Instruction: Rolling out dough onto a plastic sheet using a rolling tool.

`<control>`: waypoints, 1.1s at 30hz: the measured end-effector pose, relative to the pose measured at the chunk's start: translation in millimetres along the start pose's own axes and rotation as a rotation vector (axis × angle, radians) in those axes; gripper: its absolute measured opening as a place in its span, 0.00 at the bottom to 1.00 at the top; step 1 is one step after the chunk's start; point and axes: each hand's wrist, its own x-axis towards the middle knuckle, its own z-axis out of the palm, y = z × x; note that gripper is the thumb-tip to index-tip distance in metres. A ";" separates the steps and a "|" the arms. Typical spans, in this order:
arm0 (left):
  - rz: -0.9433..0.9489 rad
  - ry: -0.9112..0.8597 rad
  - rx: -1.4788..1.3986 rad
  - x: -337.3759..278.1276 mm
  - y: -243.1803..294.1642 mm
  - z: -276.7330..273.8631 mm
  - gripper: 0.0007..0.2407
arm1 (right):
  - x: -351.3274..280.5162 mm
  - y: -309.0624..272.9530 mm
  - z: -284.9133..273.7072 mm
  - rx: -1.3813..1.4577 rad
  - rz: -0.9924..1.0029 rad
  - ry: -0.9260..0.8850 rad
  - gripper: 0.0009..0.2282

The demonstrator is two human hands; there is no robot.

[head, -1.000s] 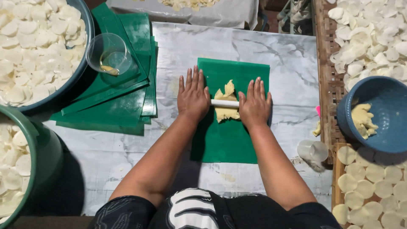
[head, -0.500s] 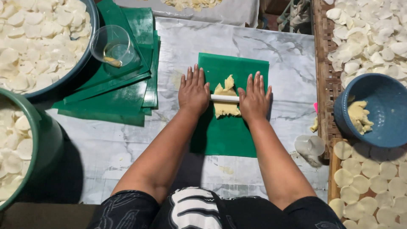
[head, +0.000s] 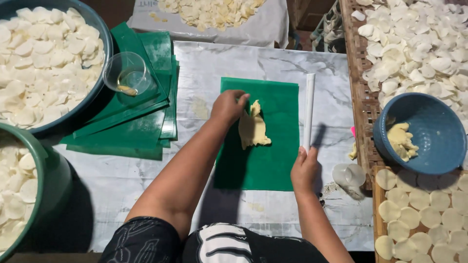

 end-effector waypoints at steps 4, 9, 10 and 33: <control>0.097 -0.100 0.194 3.5 36.2 6.2 0.22 | 1.8 0.6 13.5 0.110 0.002 0.047 0.11; 0.392 -0.015 0.059 -10.3 17.2 33.0 0.08 | -9.5 -11.5 2.2 0.139 -0.079 0.099 0.11; 0.391 -0.014 0.061 -28.5 25.4 18.5 0.08 | -7.9 -11.6 1.9 0.141 -0.080 0.098 0.11; 0.040 -0.005 0.425 -83.9 27.9 -54.7 0.26 | 78.5 -98.5 18.6 -0.358 -0.822 -0.007 0.27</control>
